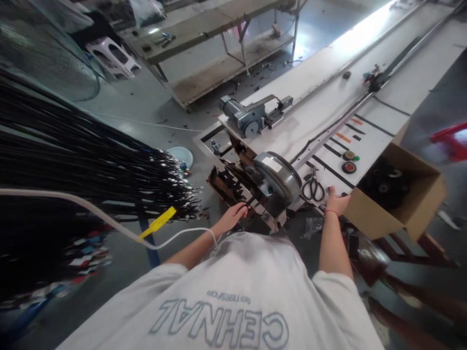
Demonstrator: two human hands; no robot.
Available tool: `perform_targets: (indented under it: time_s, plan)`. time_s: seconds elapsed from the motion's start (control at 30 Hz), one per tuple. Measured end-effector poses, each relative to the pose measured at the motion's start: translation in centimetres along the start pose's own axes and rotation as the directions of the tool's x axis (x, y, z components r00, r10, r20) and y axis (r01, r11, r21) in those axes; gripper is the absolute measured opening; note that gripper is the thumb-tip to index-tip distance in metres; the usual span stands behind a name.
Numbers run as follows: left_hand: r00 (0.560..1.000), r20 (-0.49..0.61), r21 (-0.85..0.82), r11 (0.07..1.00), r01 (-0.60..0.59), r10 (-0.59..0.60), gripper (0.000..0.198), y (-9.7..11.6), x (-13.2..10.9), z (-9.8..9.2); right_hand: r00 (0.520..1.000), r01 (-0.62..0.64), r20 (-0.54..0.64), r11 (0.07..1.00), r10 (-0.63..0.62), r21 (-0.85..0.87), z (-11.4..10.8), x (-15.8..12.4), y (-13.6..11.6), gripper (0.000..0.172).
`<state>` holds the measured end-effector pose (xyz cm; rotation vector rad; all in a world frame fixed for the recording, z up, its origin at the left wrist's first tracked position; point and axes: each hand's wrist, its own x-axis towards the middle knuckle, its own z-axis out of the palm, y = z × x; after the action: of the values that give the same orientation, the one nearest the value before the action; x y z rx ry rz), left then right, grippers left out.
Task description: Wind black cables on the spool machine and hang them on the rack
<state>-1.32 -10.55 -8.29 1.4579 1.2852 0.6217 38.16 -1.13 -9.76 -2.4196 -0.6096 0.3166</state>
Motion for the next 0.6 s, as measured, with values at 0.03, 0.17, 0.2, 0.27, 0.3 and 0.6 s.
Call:
perform_targets:
  time_s: [0.03, 0.17, 0.2, 0.27, 0.3, 0.6]
  plan:
    - [1.000, -0.006, -0.002, 1.000, -0.003, 0.003, 0.039, 0.2, 0.4, 0.2, 1.000, 0.000, 0.001, 1.000, 0.000, -0.003, 0.0, 0.0, 0.0, 0.075]
    - [0.999, -0.031, -0.026, 0.999, -0.029, 0.029, 0.036, 0.5, 1.8, 1.1, 1.000, -0.001, -0.008, 1.000, 0.001, -0.013, 0.3, 0.3, 0.4, 0.078]
    - [0.999, -0.036, -0.039, 0.999, -0.037, 0.036, 0.036, 0.6, 2.2, 1.3, 1.000, 0.001, -0.010, 1.000, -0.001, -0.020, 0.4, 0.3, 0.5, 0.078]
    - [0.998, -0.048, -0.062, 0.997, -0.048, 0.045, 0.035, 0.6, 2.9, 1.8, 1.000, 0.008, -0.007, 0.999, -0.008, -0.035, 0.5, 0.4, 0.6, 0.078]
    - [0.997, -0.058, -0.071, 0.996, -0.048, 0.044, 0.035, 0.7, 3.3, 1.9, 1.000, 0.011, -0.008, 0.999, -0.011, -0.042, 0.5, 0.4, 0.7, 0.078]
    - [0.998, -0.056, -0.160, 0.987, -0.004, -0.005, 0.033, 1.2, 4.9, 3.1, 1.000, 0.003, -0.009, 0.999, -0.003, -0.036, 0.3, 0.0, 0.4, 0.076]
